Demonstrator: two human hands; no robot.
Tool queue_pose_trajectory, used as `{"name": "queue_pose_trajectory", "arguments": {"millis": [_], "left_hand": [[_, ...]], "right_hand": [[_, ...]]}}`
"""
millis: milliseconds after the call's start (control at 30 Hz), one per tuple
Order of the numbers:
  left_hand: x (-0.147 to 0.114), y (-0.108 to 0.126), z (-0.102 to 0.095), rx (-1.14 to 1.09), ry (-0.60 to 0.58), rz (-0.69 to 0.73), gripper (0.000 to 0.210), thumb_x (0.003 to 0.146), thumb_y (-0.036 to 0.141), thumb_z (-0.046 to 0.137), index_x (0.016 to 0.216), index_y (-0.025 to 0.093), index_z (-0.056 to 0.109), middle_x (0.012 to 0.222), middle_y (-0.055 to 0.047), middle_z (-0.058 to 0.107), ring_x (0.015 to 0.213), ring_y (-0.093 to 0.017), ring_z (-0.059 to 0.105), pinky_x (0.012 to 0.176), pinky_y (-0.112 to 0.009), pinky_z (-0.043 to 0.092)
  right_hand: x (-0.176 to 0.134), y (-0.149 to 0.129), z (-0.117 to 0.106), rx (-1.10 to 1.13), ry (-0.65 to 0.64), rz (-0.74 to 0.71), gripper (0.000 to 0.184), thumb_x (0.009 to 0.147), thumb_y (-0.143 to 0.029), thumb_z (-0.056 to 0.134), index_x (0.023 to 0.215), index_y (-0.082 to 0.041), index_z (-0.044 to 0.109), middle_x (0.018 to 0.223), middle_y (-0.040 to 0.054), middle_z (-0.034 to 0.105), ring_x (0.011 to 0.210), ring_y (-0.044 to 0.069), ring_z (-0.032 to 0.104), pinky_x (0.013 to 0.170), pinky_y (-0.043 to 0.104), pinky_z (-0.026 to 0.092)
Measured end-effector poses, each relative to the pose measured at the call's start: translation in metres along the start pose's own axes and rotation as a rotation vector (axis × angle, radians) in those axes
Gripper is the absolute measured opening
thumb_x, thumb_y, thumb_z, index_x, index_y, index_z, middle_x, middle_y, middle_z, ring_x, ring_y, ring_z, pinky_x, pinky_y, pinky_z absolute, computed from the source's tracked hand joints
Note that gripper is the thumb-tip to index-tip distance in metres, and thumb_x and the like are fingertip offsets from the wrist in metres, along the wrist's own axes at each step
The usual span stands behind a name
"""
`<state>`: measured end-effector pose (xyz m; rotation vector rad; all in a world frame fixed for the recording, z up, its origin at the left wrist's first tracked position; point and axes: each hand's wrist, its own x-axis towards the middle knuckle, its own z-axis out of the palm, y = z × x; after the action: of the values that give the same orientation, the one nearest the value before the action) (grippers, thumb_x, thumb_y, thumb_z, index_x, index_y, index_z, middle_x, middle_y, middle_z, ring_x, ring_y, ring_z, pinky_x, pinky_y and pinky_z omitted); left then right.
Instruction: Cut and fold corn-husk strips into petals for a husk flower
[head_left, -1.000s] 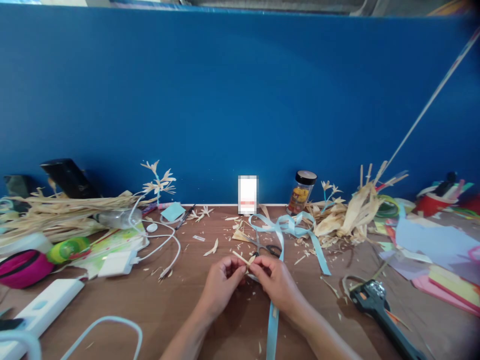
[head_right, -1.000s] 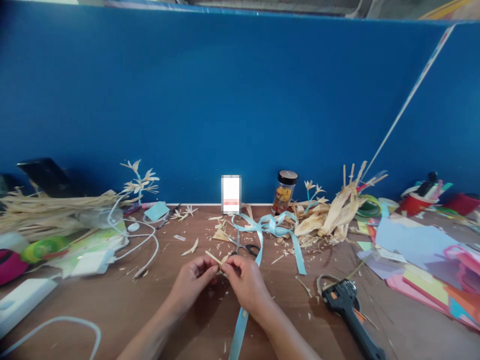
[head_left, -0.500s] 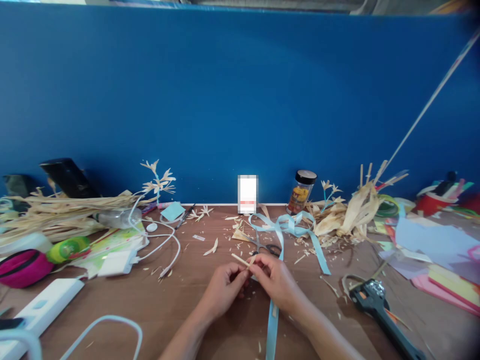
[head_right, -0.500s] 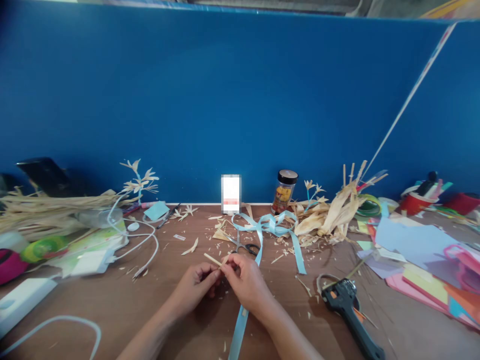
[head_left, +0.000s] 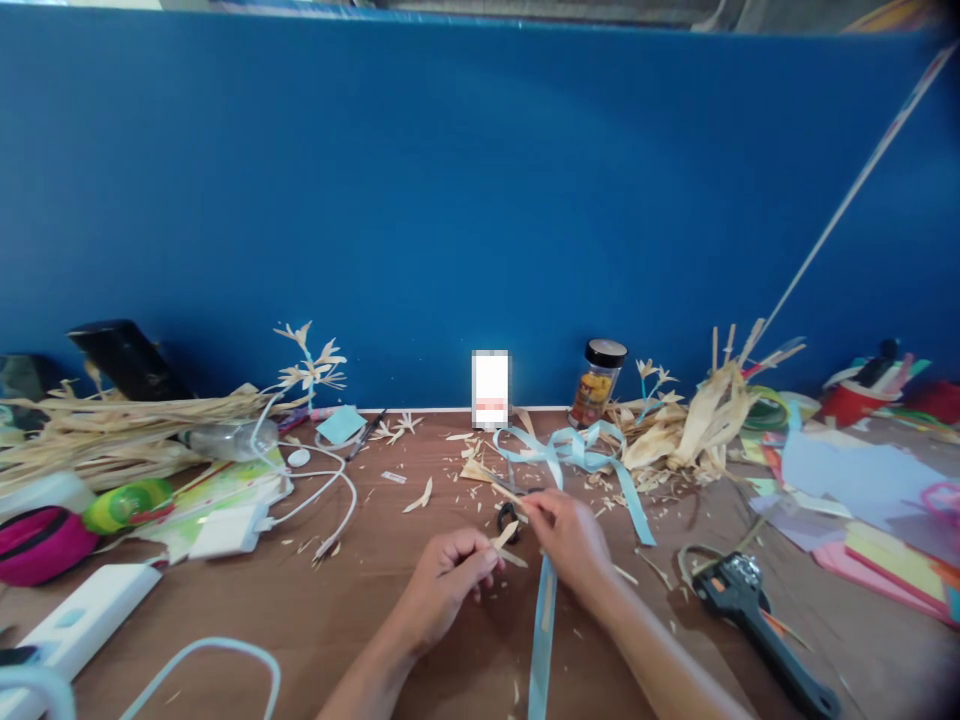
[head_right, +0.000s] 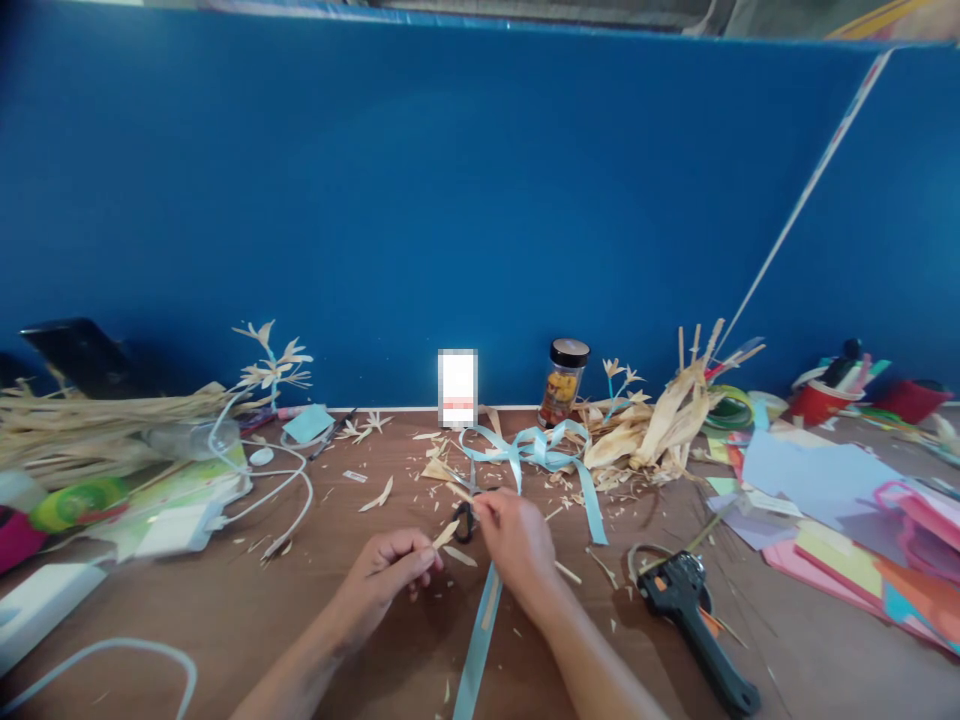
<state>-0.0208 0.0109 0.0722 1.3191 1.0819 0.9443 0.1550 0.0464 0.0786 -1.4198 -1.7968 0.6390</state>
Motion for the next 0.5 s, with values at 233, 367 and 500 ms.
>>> {"name": "queue_pose_trajectory", "arguments": {"millis": [233, 367, 500], "left_hand": [[0.007, -0.011, -0.003, 0.026, 0.085, 0.008, 0.029, 0.076, 0.039, 0.048, 0.068, 0.012, 0.058, 0.054, 0.003, 0.047, 0.044, -0.008, 0.041, 0.044, -0.019, 0.032], [0.007, -0.014, -0.001, 0.084, 0.078, 0.045, 0.031, 0.077, 0.039, 0.047, 0.06, 0.013, 0.053, 0.052, 0.003, 0.044, 0.045, -0.008, 0.04, 0.044, -0.019, 0.031], [0.003, -0.011, 0.003, 0.156, 0.015, 0.091, 0.033, 0.079, 0.036, 0.045, 0.055, 0.014, 0.05, 0.052, 0.003, 0.043, 0.049, -0.009, 0.04, 0.047, -0.019, 0.03]], "right_hand": [[-0.002, -0.004, 0.007, 0.537, -0.163, 0.16, 0.04, 0.078, -0.039, 0.048, 0.114, -0.022, 0.048, 0.091, 0.0025, 0.06, 0.038, 0.004, 0.039, 0.035, 0.017, 0.03], [-0.013, -0.017, 0.02, 0.536, -0.28, 0.094, 0.028, 0.078, -0.036, 0.051, 0.097, -0.017, 0.059, 0.083, 0.0027, 0.063, 0.054, 0.009, 0.052, 0.049, 0.02, 0.041], [-0.016, -0.021, 0.02, 0.412, -0.259, 0.0, 0.025, 0.081, -0.032, 0.046, 0.084, -0.015, 0.065, 0.075, 0.0032, 0.066, 0.073, 0.017, 0.058, 0.066, 0.025, 0.044]]}}
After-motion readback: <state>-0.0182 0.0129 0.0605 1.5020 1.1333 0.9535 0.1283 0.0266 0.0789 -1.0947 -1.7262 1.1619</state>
